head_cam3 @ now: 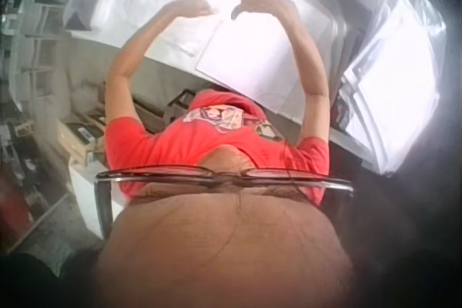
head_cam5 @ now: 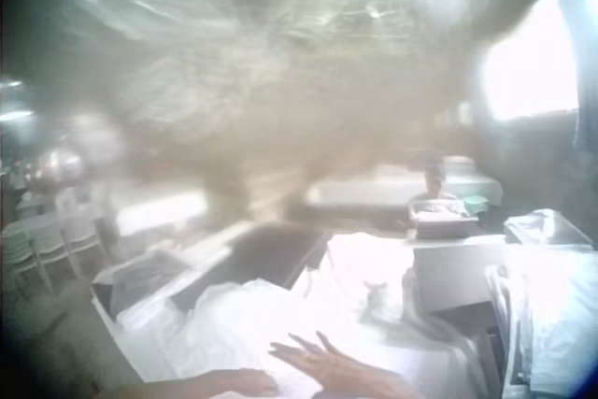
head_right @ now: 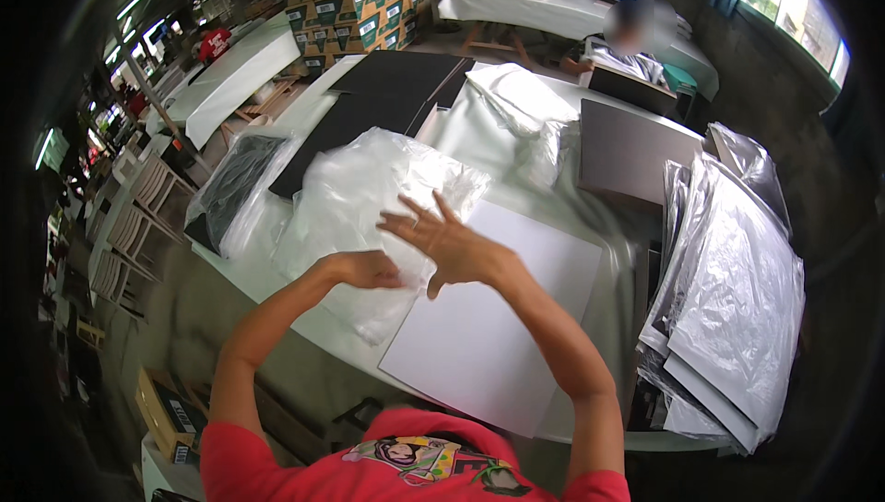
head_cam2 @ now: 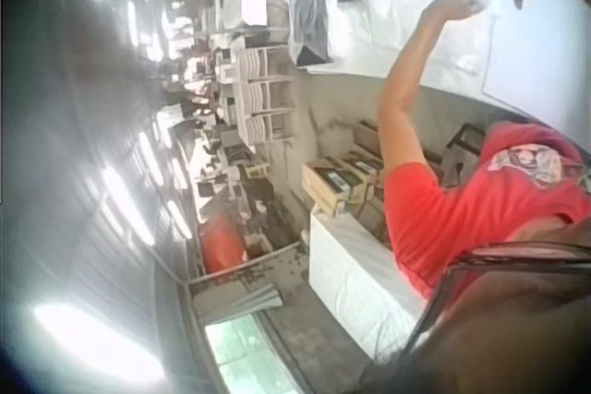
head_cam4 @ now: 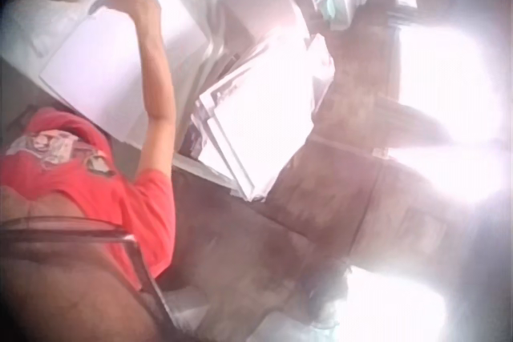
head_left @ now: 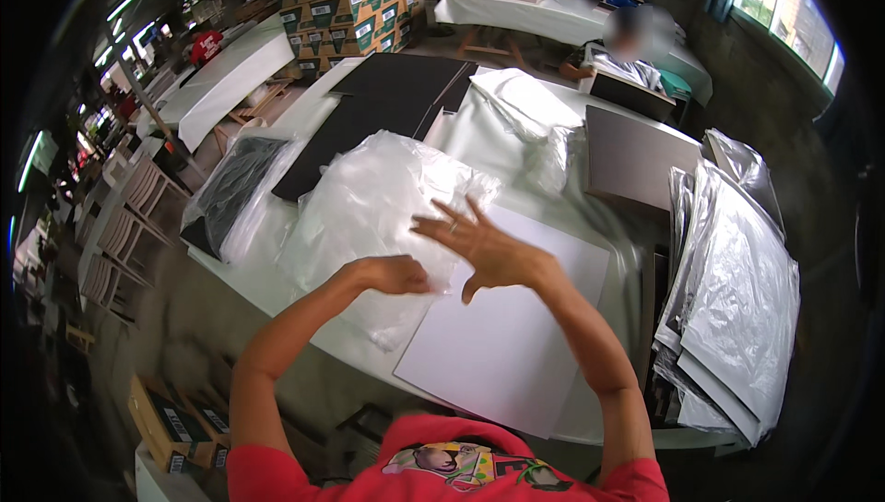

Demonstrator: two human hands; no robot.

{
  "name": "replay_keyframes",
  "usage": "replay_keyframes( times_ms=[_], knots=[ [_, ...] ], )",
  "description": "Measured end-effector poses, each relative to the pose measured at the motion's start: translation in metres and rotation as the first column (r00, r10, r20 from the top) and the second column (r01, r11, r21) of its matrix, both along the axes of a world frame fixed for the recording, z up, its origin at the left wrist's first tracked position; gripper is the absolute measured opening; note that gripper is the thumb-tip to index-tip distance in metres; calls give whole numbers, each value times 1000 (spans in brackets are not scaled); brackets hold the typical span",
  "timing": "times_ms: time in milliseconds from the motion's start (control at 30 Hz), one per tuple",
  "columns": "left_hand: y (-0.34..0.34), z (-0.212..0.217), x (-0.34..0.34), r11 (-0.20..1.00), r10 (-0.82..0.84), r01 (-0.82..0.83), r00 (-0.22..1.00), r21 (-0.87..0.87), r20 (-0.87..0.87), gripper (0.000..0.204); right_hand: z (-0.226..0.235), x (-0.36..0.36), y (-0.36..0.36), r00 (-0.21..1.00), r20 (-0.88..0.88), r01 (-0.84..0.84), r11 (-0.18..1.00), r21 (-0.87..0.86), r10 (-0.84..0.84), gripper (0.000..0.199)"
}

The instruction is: The person wraps several rectangular black panels in plastic sheets, sliding each panel into a sleeve or folding the plastic around it by hand.

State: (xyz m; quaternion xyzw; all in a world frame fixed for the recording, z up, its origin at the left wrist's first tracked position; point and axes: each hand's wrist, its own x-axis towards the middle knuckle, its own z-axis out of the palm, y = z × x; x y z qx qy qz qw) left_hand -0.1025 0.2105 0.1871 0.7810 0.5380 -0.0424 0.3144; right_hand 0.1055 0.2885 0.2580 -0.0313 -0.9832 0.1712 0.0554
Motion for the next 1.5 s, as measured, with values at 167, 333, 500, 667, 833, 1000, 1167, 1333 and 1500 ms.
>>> replay_keyframes(
  times_ms=[167,333,500,667,833,1000,1167,1333,1500],
  knots=[
    [-77,103,-5,999,-39,22,486,32,873,28,-56,9,-29,887,389,129,676,-726,249,47],
    [-99,93,-9,712,143,420,-871,562,470,55,-97,67,-49,916,-5,-171,379,-910,401,33],
    [-97,59,51,888,151,303,-902,347,404,56,-81,128,-39,504,-171,-582,-188,-791,-846,25],
    [-68,-19,60,892,448,393,-702,-224,553,57,-79,173,-72,673,-88,-154,-24,-988,-735,27],
    [-65,-40,58,855,505,455,-622,-248,598,57,-92,204,-111,888,107,273,328,-904,-446,29],
    [-40,-20,14,770,427,620,-676,150,601,59,-98,222,-116,855,135,358,383,-852,-500,31],
    [14,8,14,633,395,630,-763,451,511,58,-100,216,-84,806,49,344,399,-850,-590,33],
    [30,19,30,664,332,483,-874,570,354,55,-133,219,-32,751,-70,70,185,-980,-657,35],
    [10,-10,22,886,275,431,-784,169,556,58,-156,226,-17,940,47,156,302,-940,-339,38]
  ],
)
